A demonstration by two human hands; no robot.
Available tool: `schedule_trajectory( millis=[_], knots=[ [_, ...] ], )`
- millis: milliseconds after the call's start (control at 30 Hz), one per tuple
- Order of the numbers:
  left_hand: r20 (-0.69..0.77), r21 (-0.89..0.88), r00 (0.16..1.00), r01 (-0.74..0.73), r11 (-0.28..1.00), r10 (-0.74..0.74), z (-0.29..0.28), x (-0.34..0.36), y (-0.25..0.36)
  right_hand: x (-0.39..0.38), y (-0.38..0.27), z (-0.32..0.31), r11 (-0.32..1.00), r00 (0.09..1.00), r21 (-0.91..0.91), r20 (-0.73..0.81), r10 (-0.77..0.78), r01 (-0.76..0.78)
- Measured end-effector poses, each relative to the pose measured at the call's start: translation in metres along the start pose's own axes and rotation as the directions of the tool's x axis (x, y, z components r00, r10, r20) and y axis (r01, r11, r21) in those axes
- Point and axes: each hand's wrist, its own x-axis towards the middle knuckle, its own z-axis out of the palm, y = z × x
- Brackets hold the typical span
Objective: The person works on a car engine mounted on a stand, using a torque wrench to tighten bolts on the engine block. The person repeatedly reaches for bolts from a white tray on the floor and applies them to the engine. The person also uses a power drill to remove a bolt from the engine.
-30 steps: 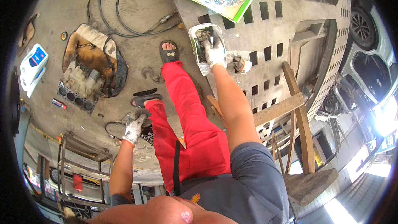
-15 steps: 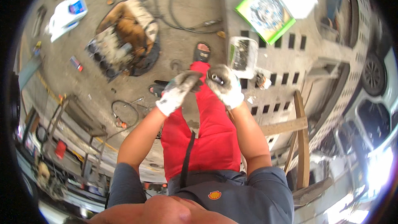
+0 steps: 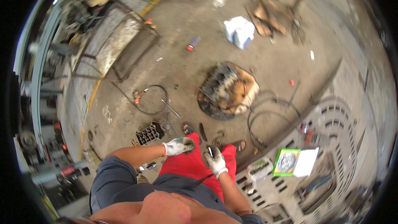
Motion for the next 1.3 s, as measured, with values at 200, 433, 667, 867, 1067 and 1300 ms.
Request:
schedule_trajectory(
  millis=[200, 433, 667, 867, 1067, 1300],
  knots=[
    [-0.437, -0.410, 0.899, -0.209, 0.888, 0.010, -0.077, -0.170, -0.091, 0.050, -0.040, 0.076, 0.987, 0.989, 0.142, -0.113, 0.096, -0.079],
    [-0.760, -0.466, 0.643, -0.441, 0.767, -0.092, -0.153, -0.223, -0.188, 0.124, -0.215, 0.208, 0.994, 0.993, -0.024, 0.031, 0.111, -0.111],
    [-0.804, -0.519, 0.587, -0.622, 0.587, -0.089, -0.210, -0.253, -0.177, 0.195, -0.299, 0.316, 0.964, 0.951, -0.266, 0.302, 0.065, 0.019],
    [-0.817, -0.553, 0.538, -0.626, 0.550, -0.209, -0.284, -0.243, -0.202, 0.281, -0.359, 0.393, 0.872, 0.907, -0.484, 0.331, 0.259, -0.073],
    [-0.781, -0.607, 0.491, -0.743, 0.282, -0.385, -0.418, -0.224, -0.199, 0.401, -0.395, 0.459, 0.858, 0.862, -0.514, 0.435, 0.259, 0.002],
    [-0.816, -0.539, 0.433, -0.810, 0.231, -0.383, -0.560, -0.209, -0.166, 0.500, -0.467, 0.479, 0.737, 0.853, -0.676, 0.386, 0.350, 0.004]
  ],
)
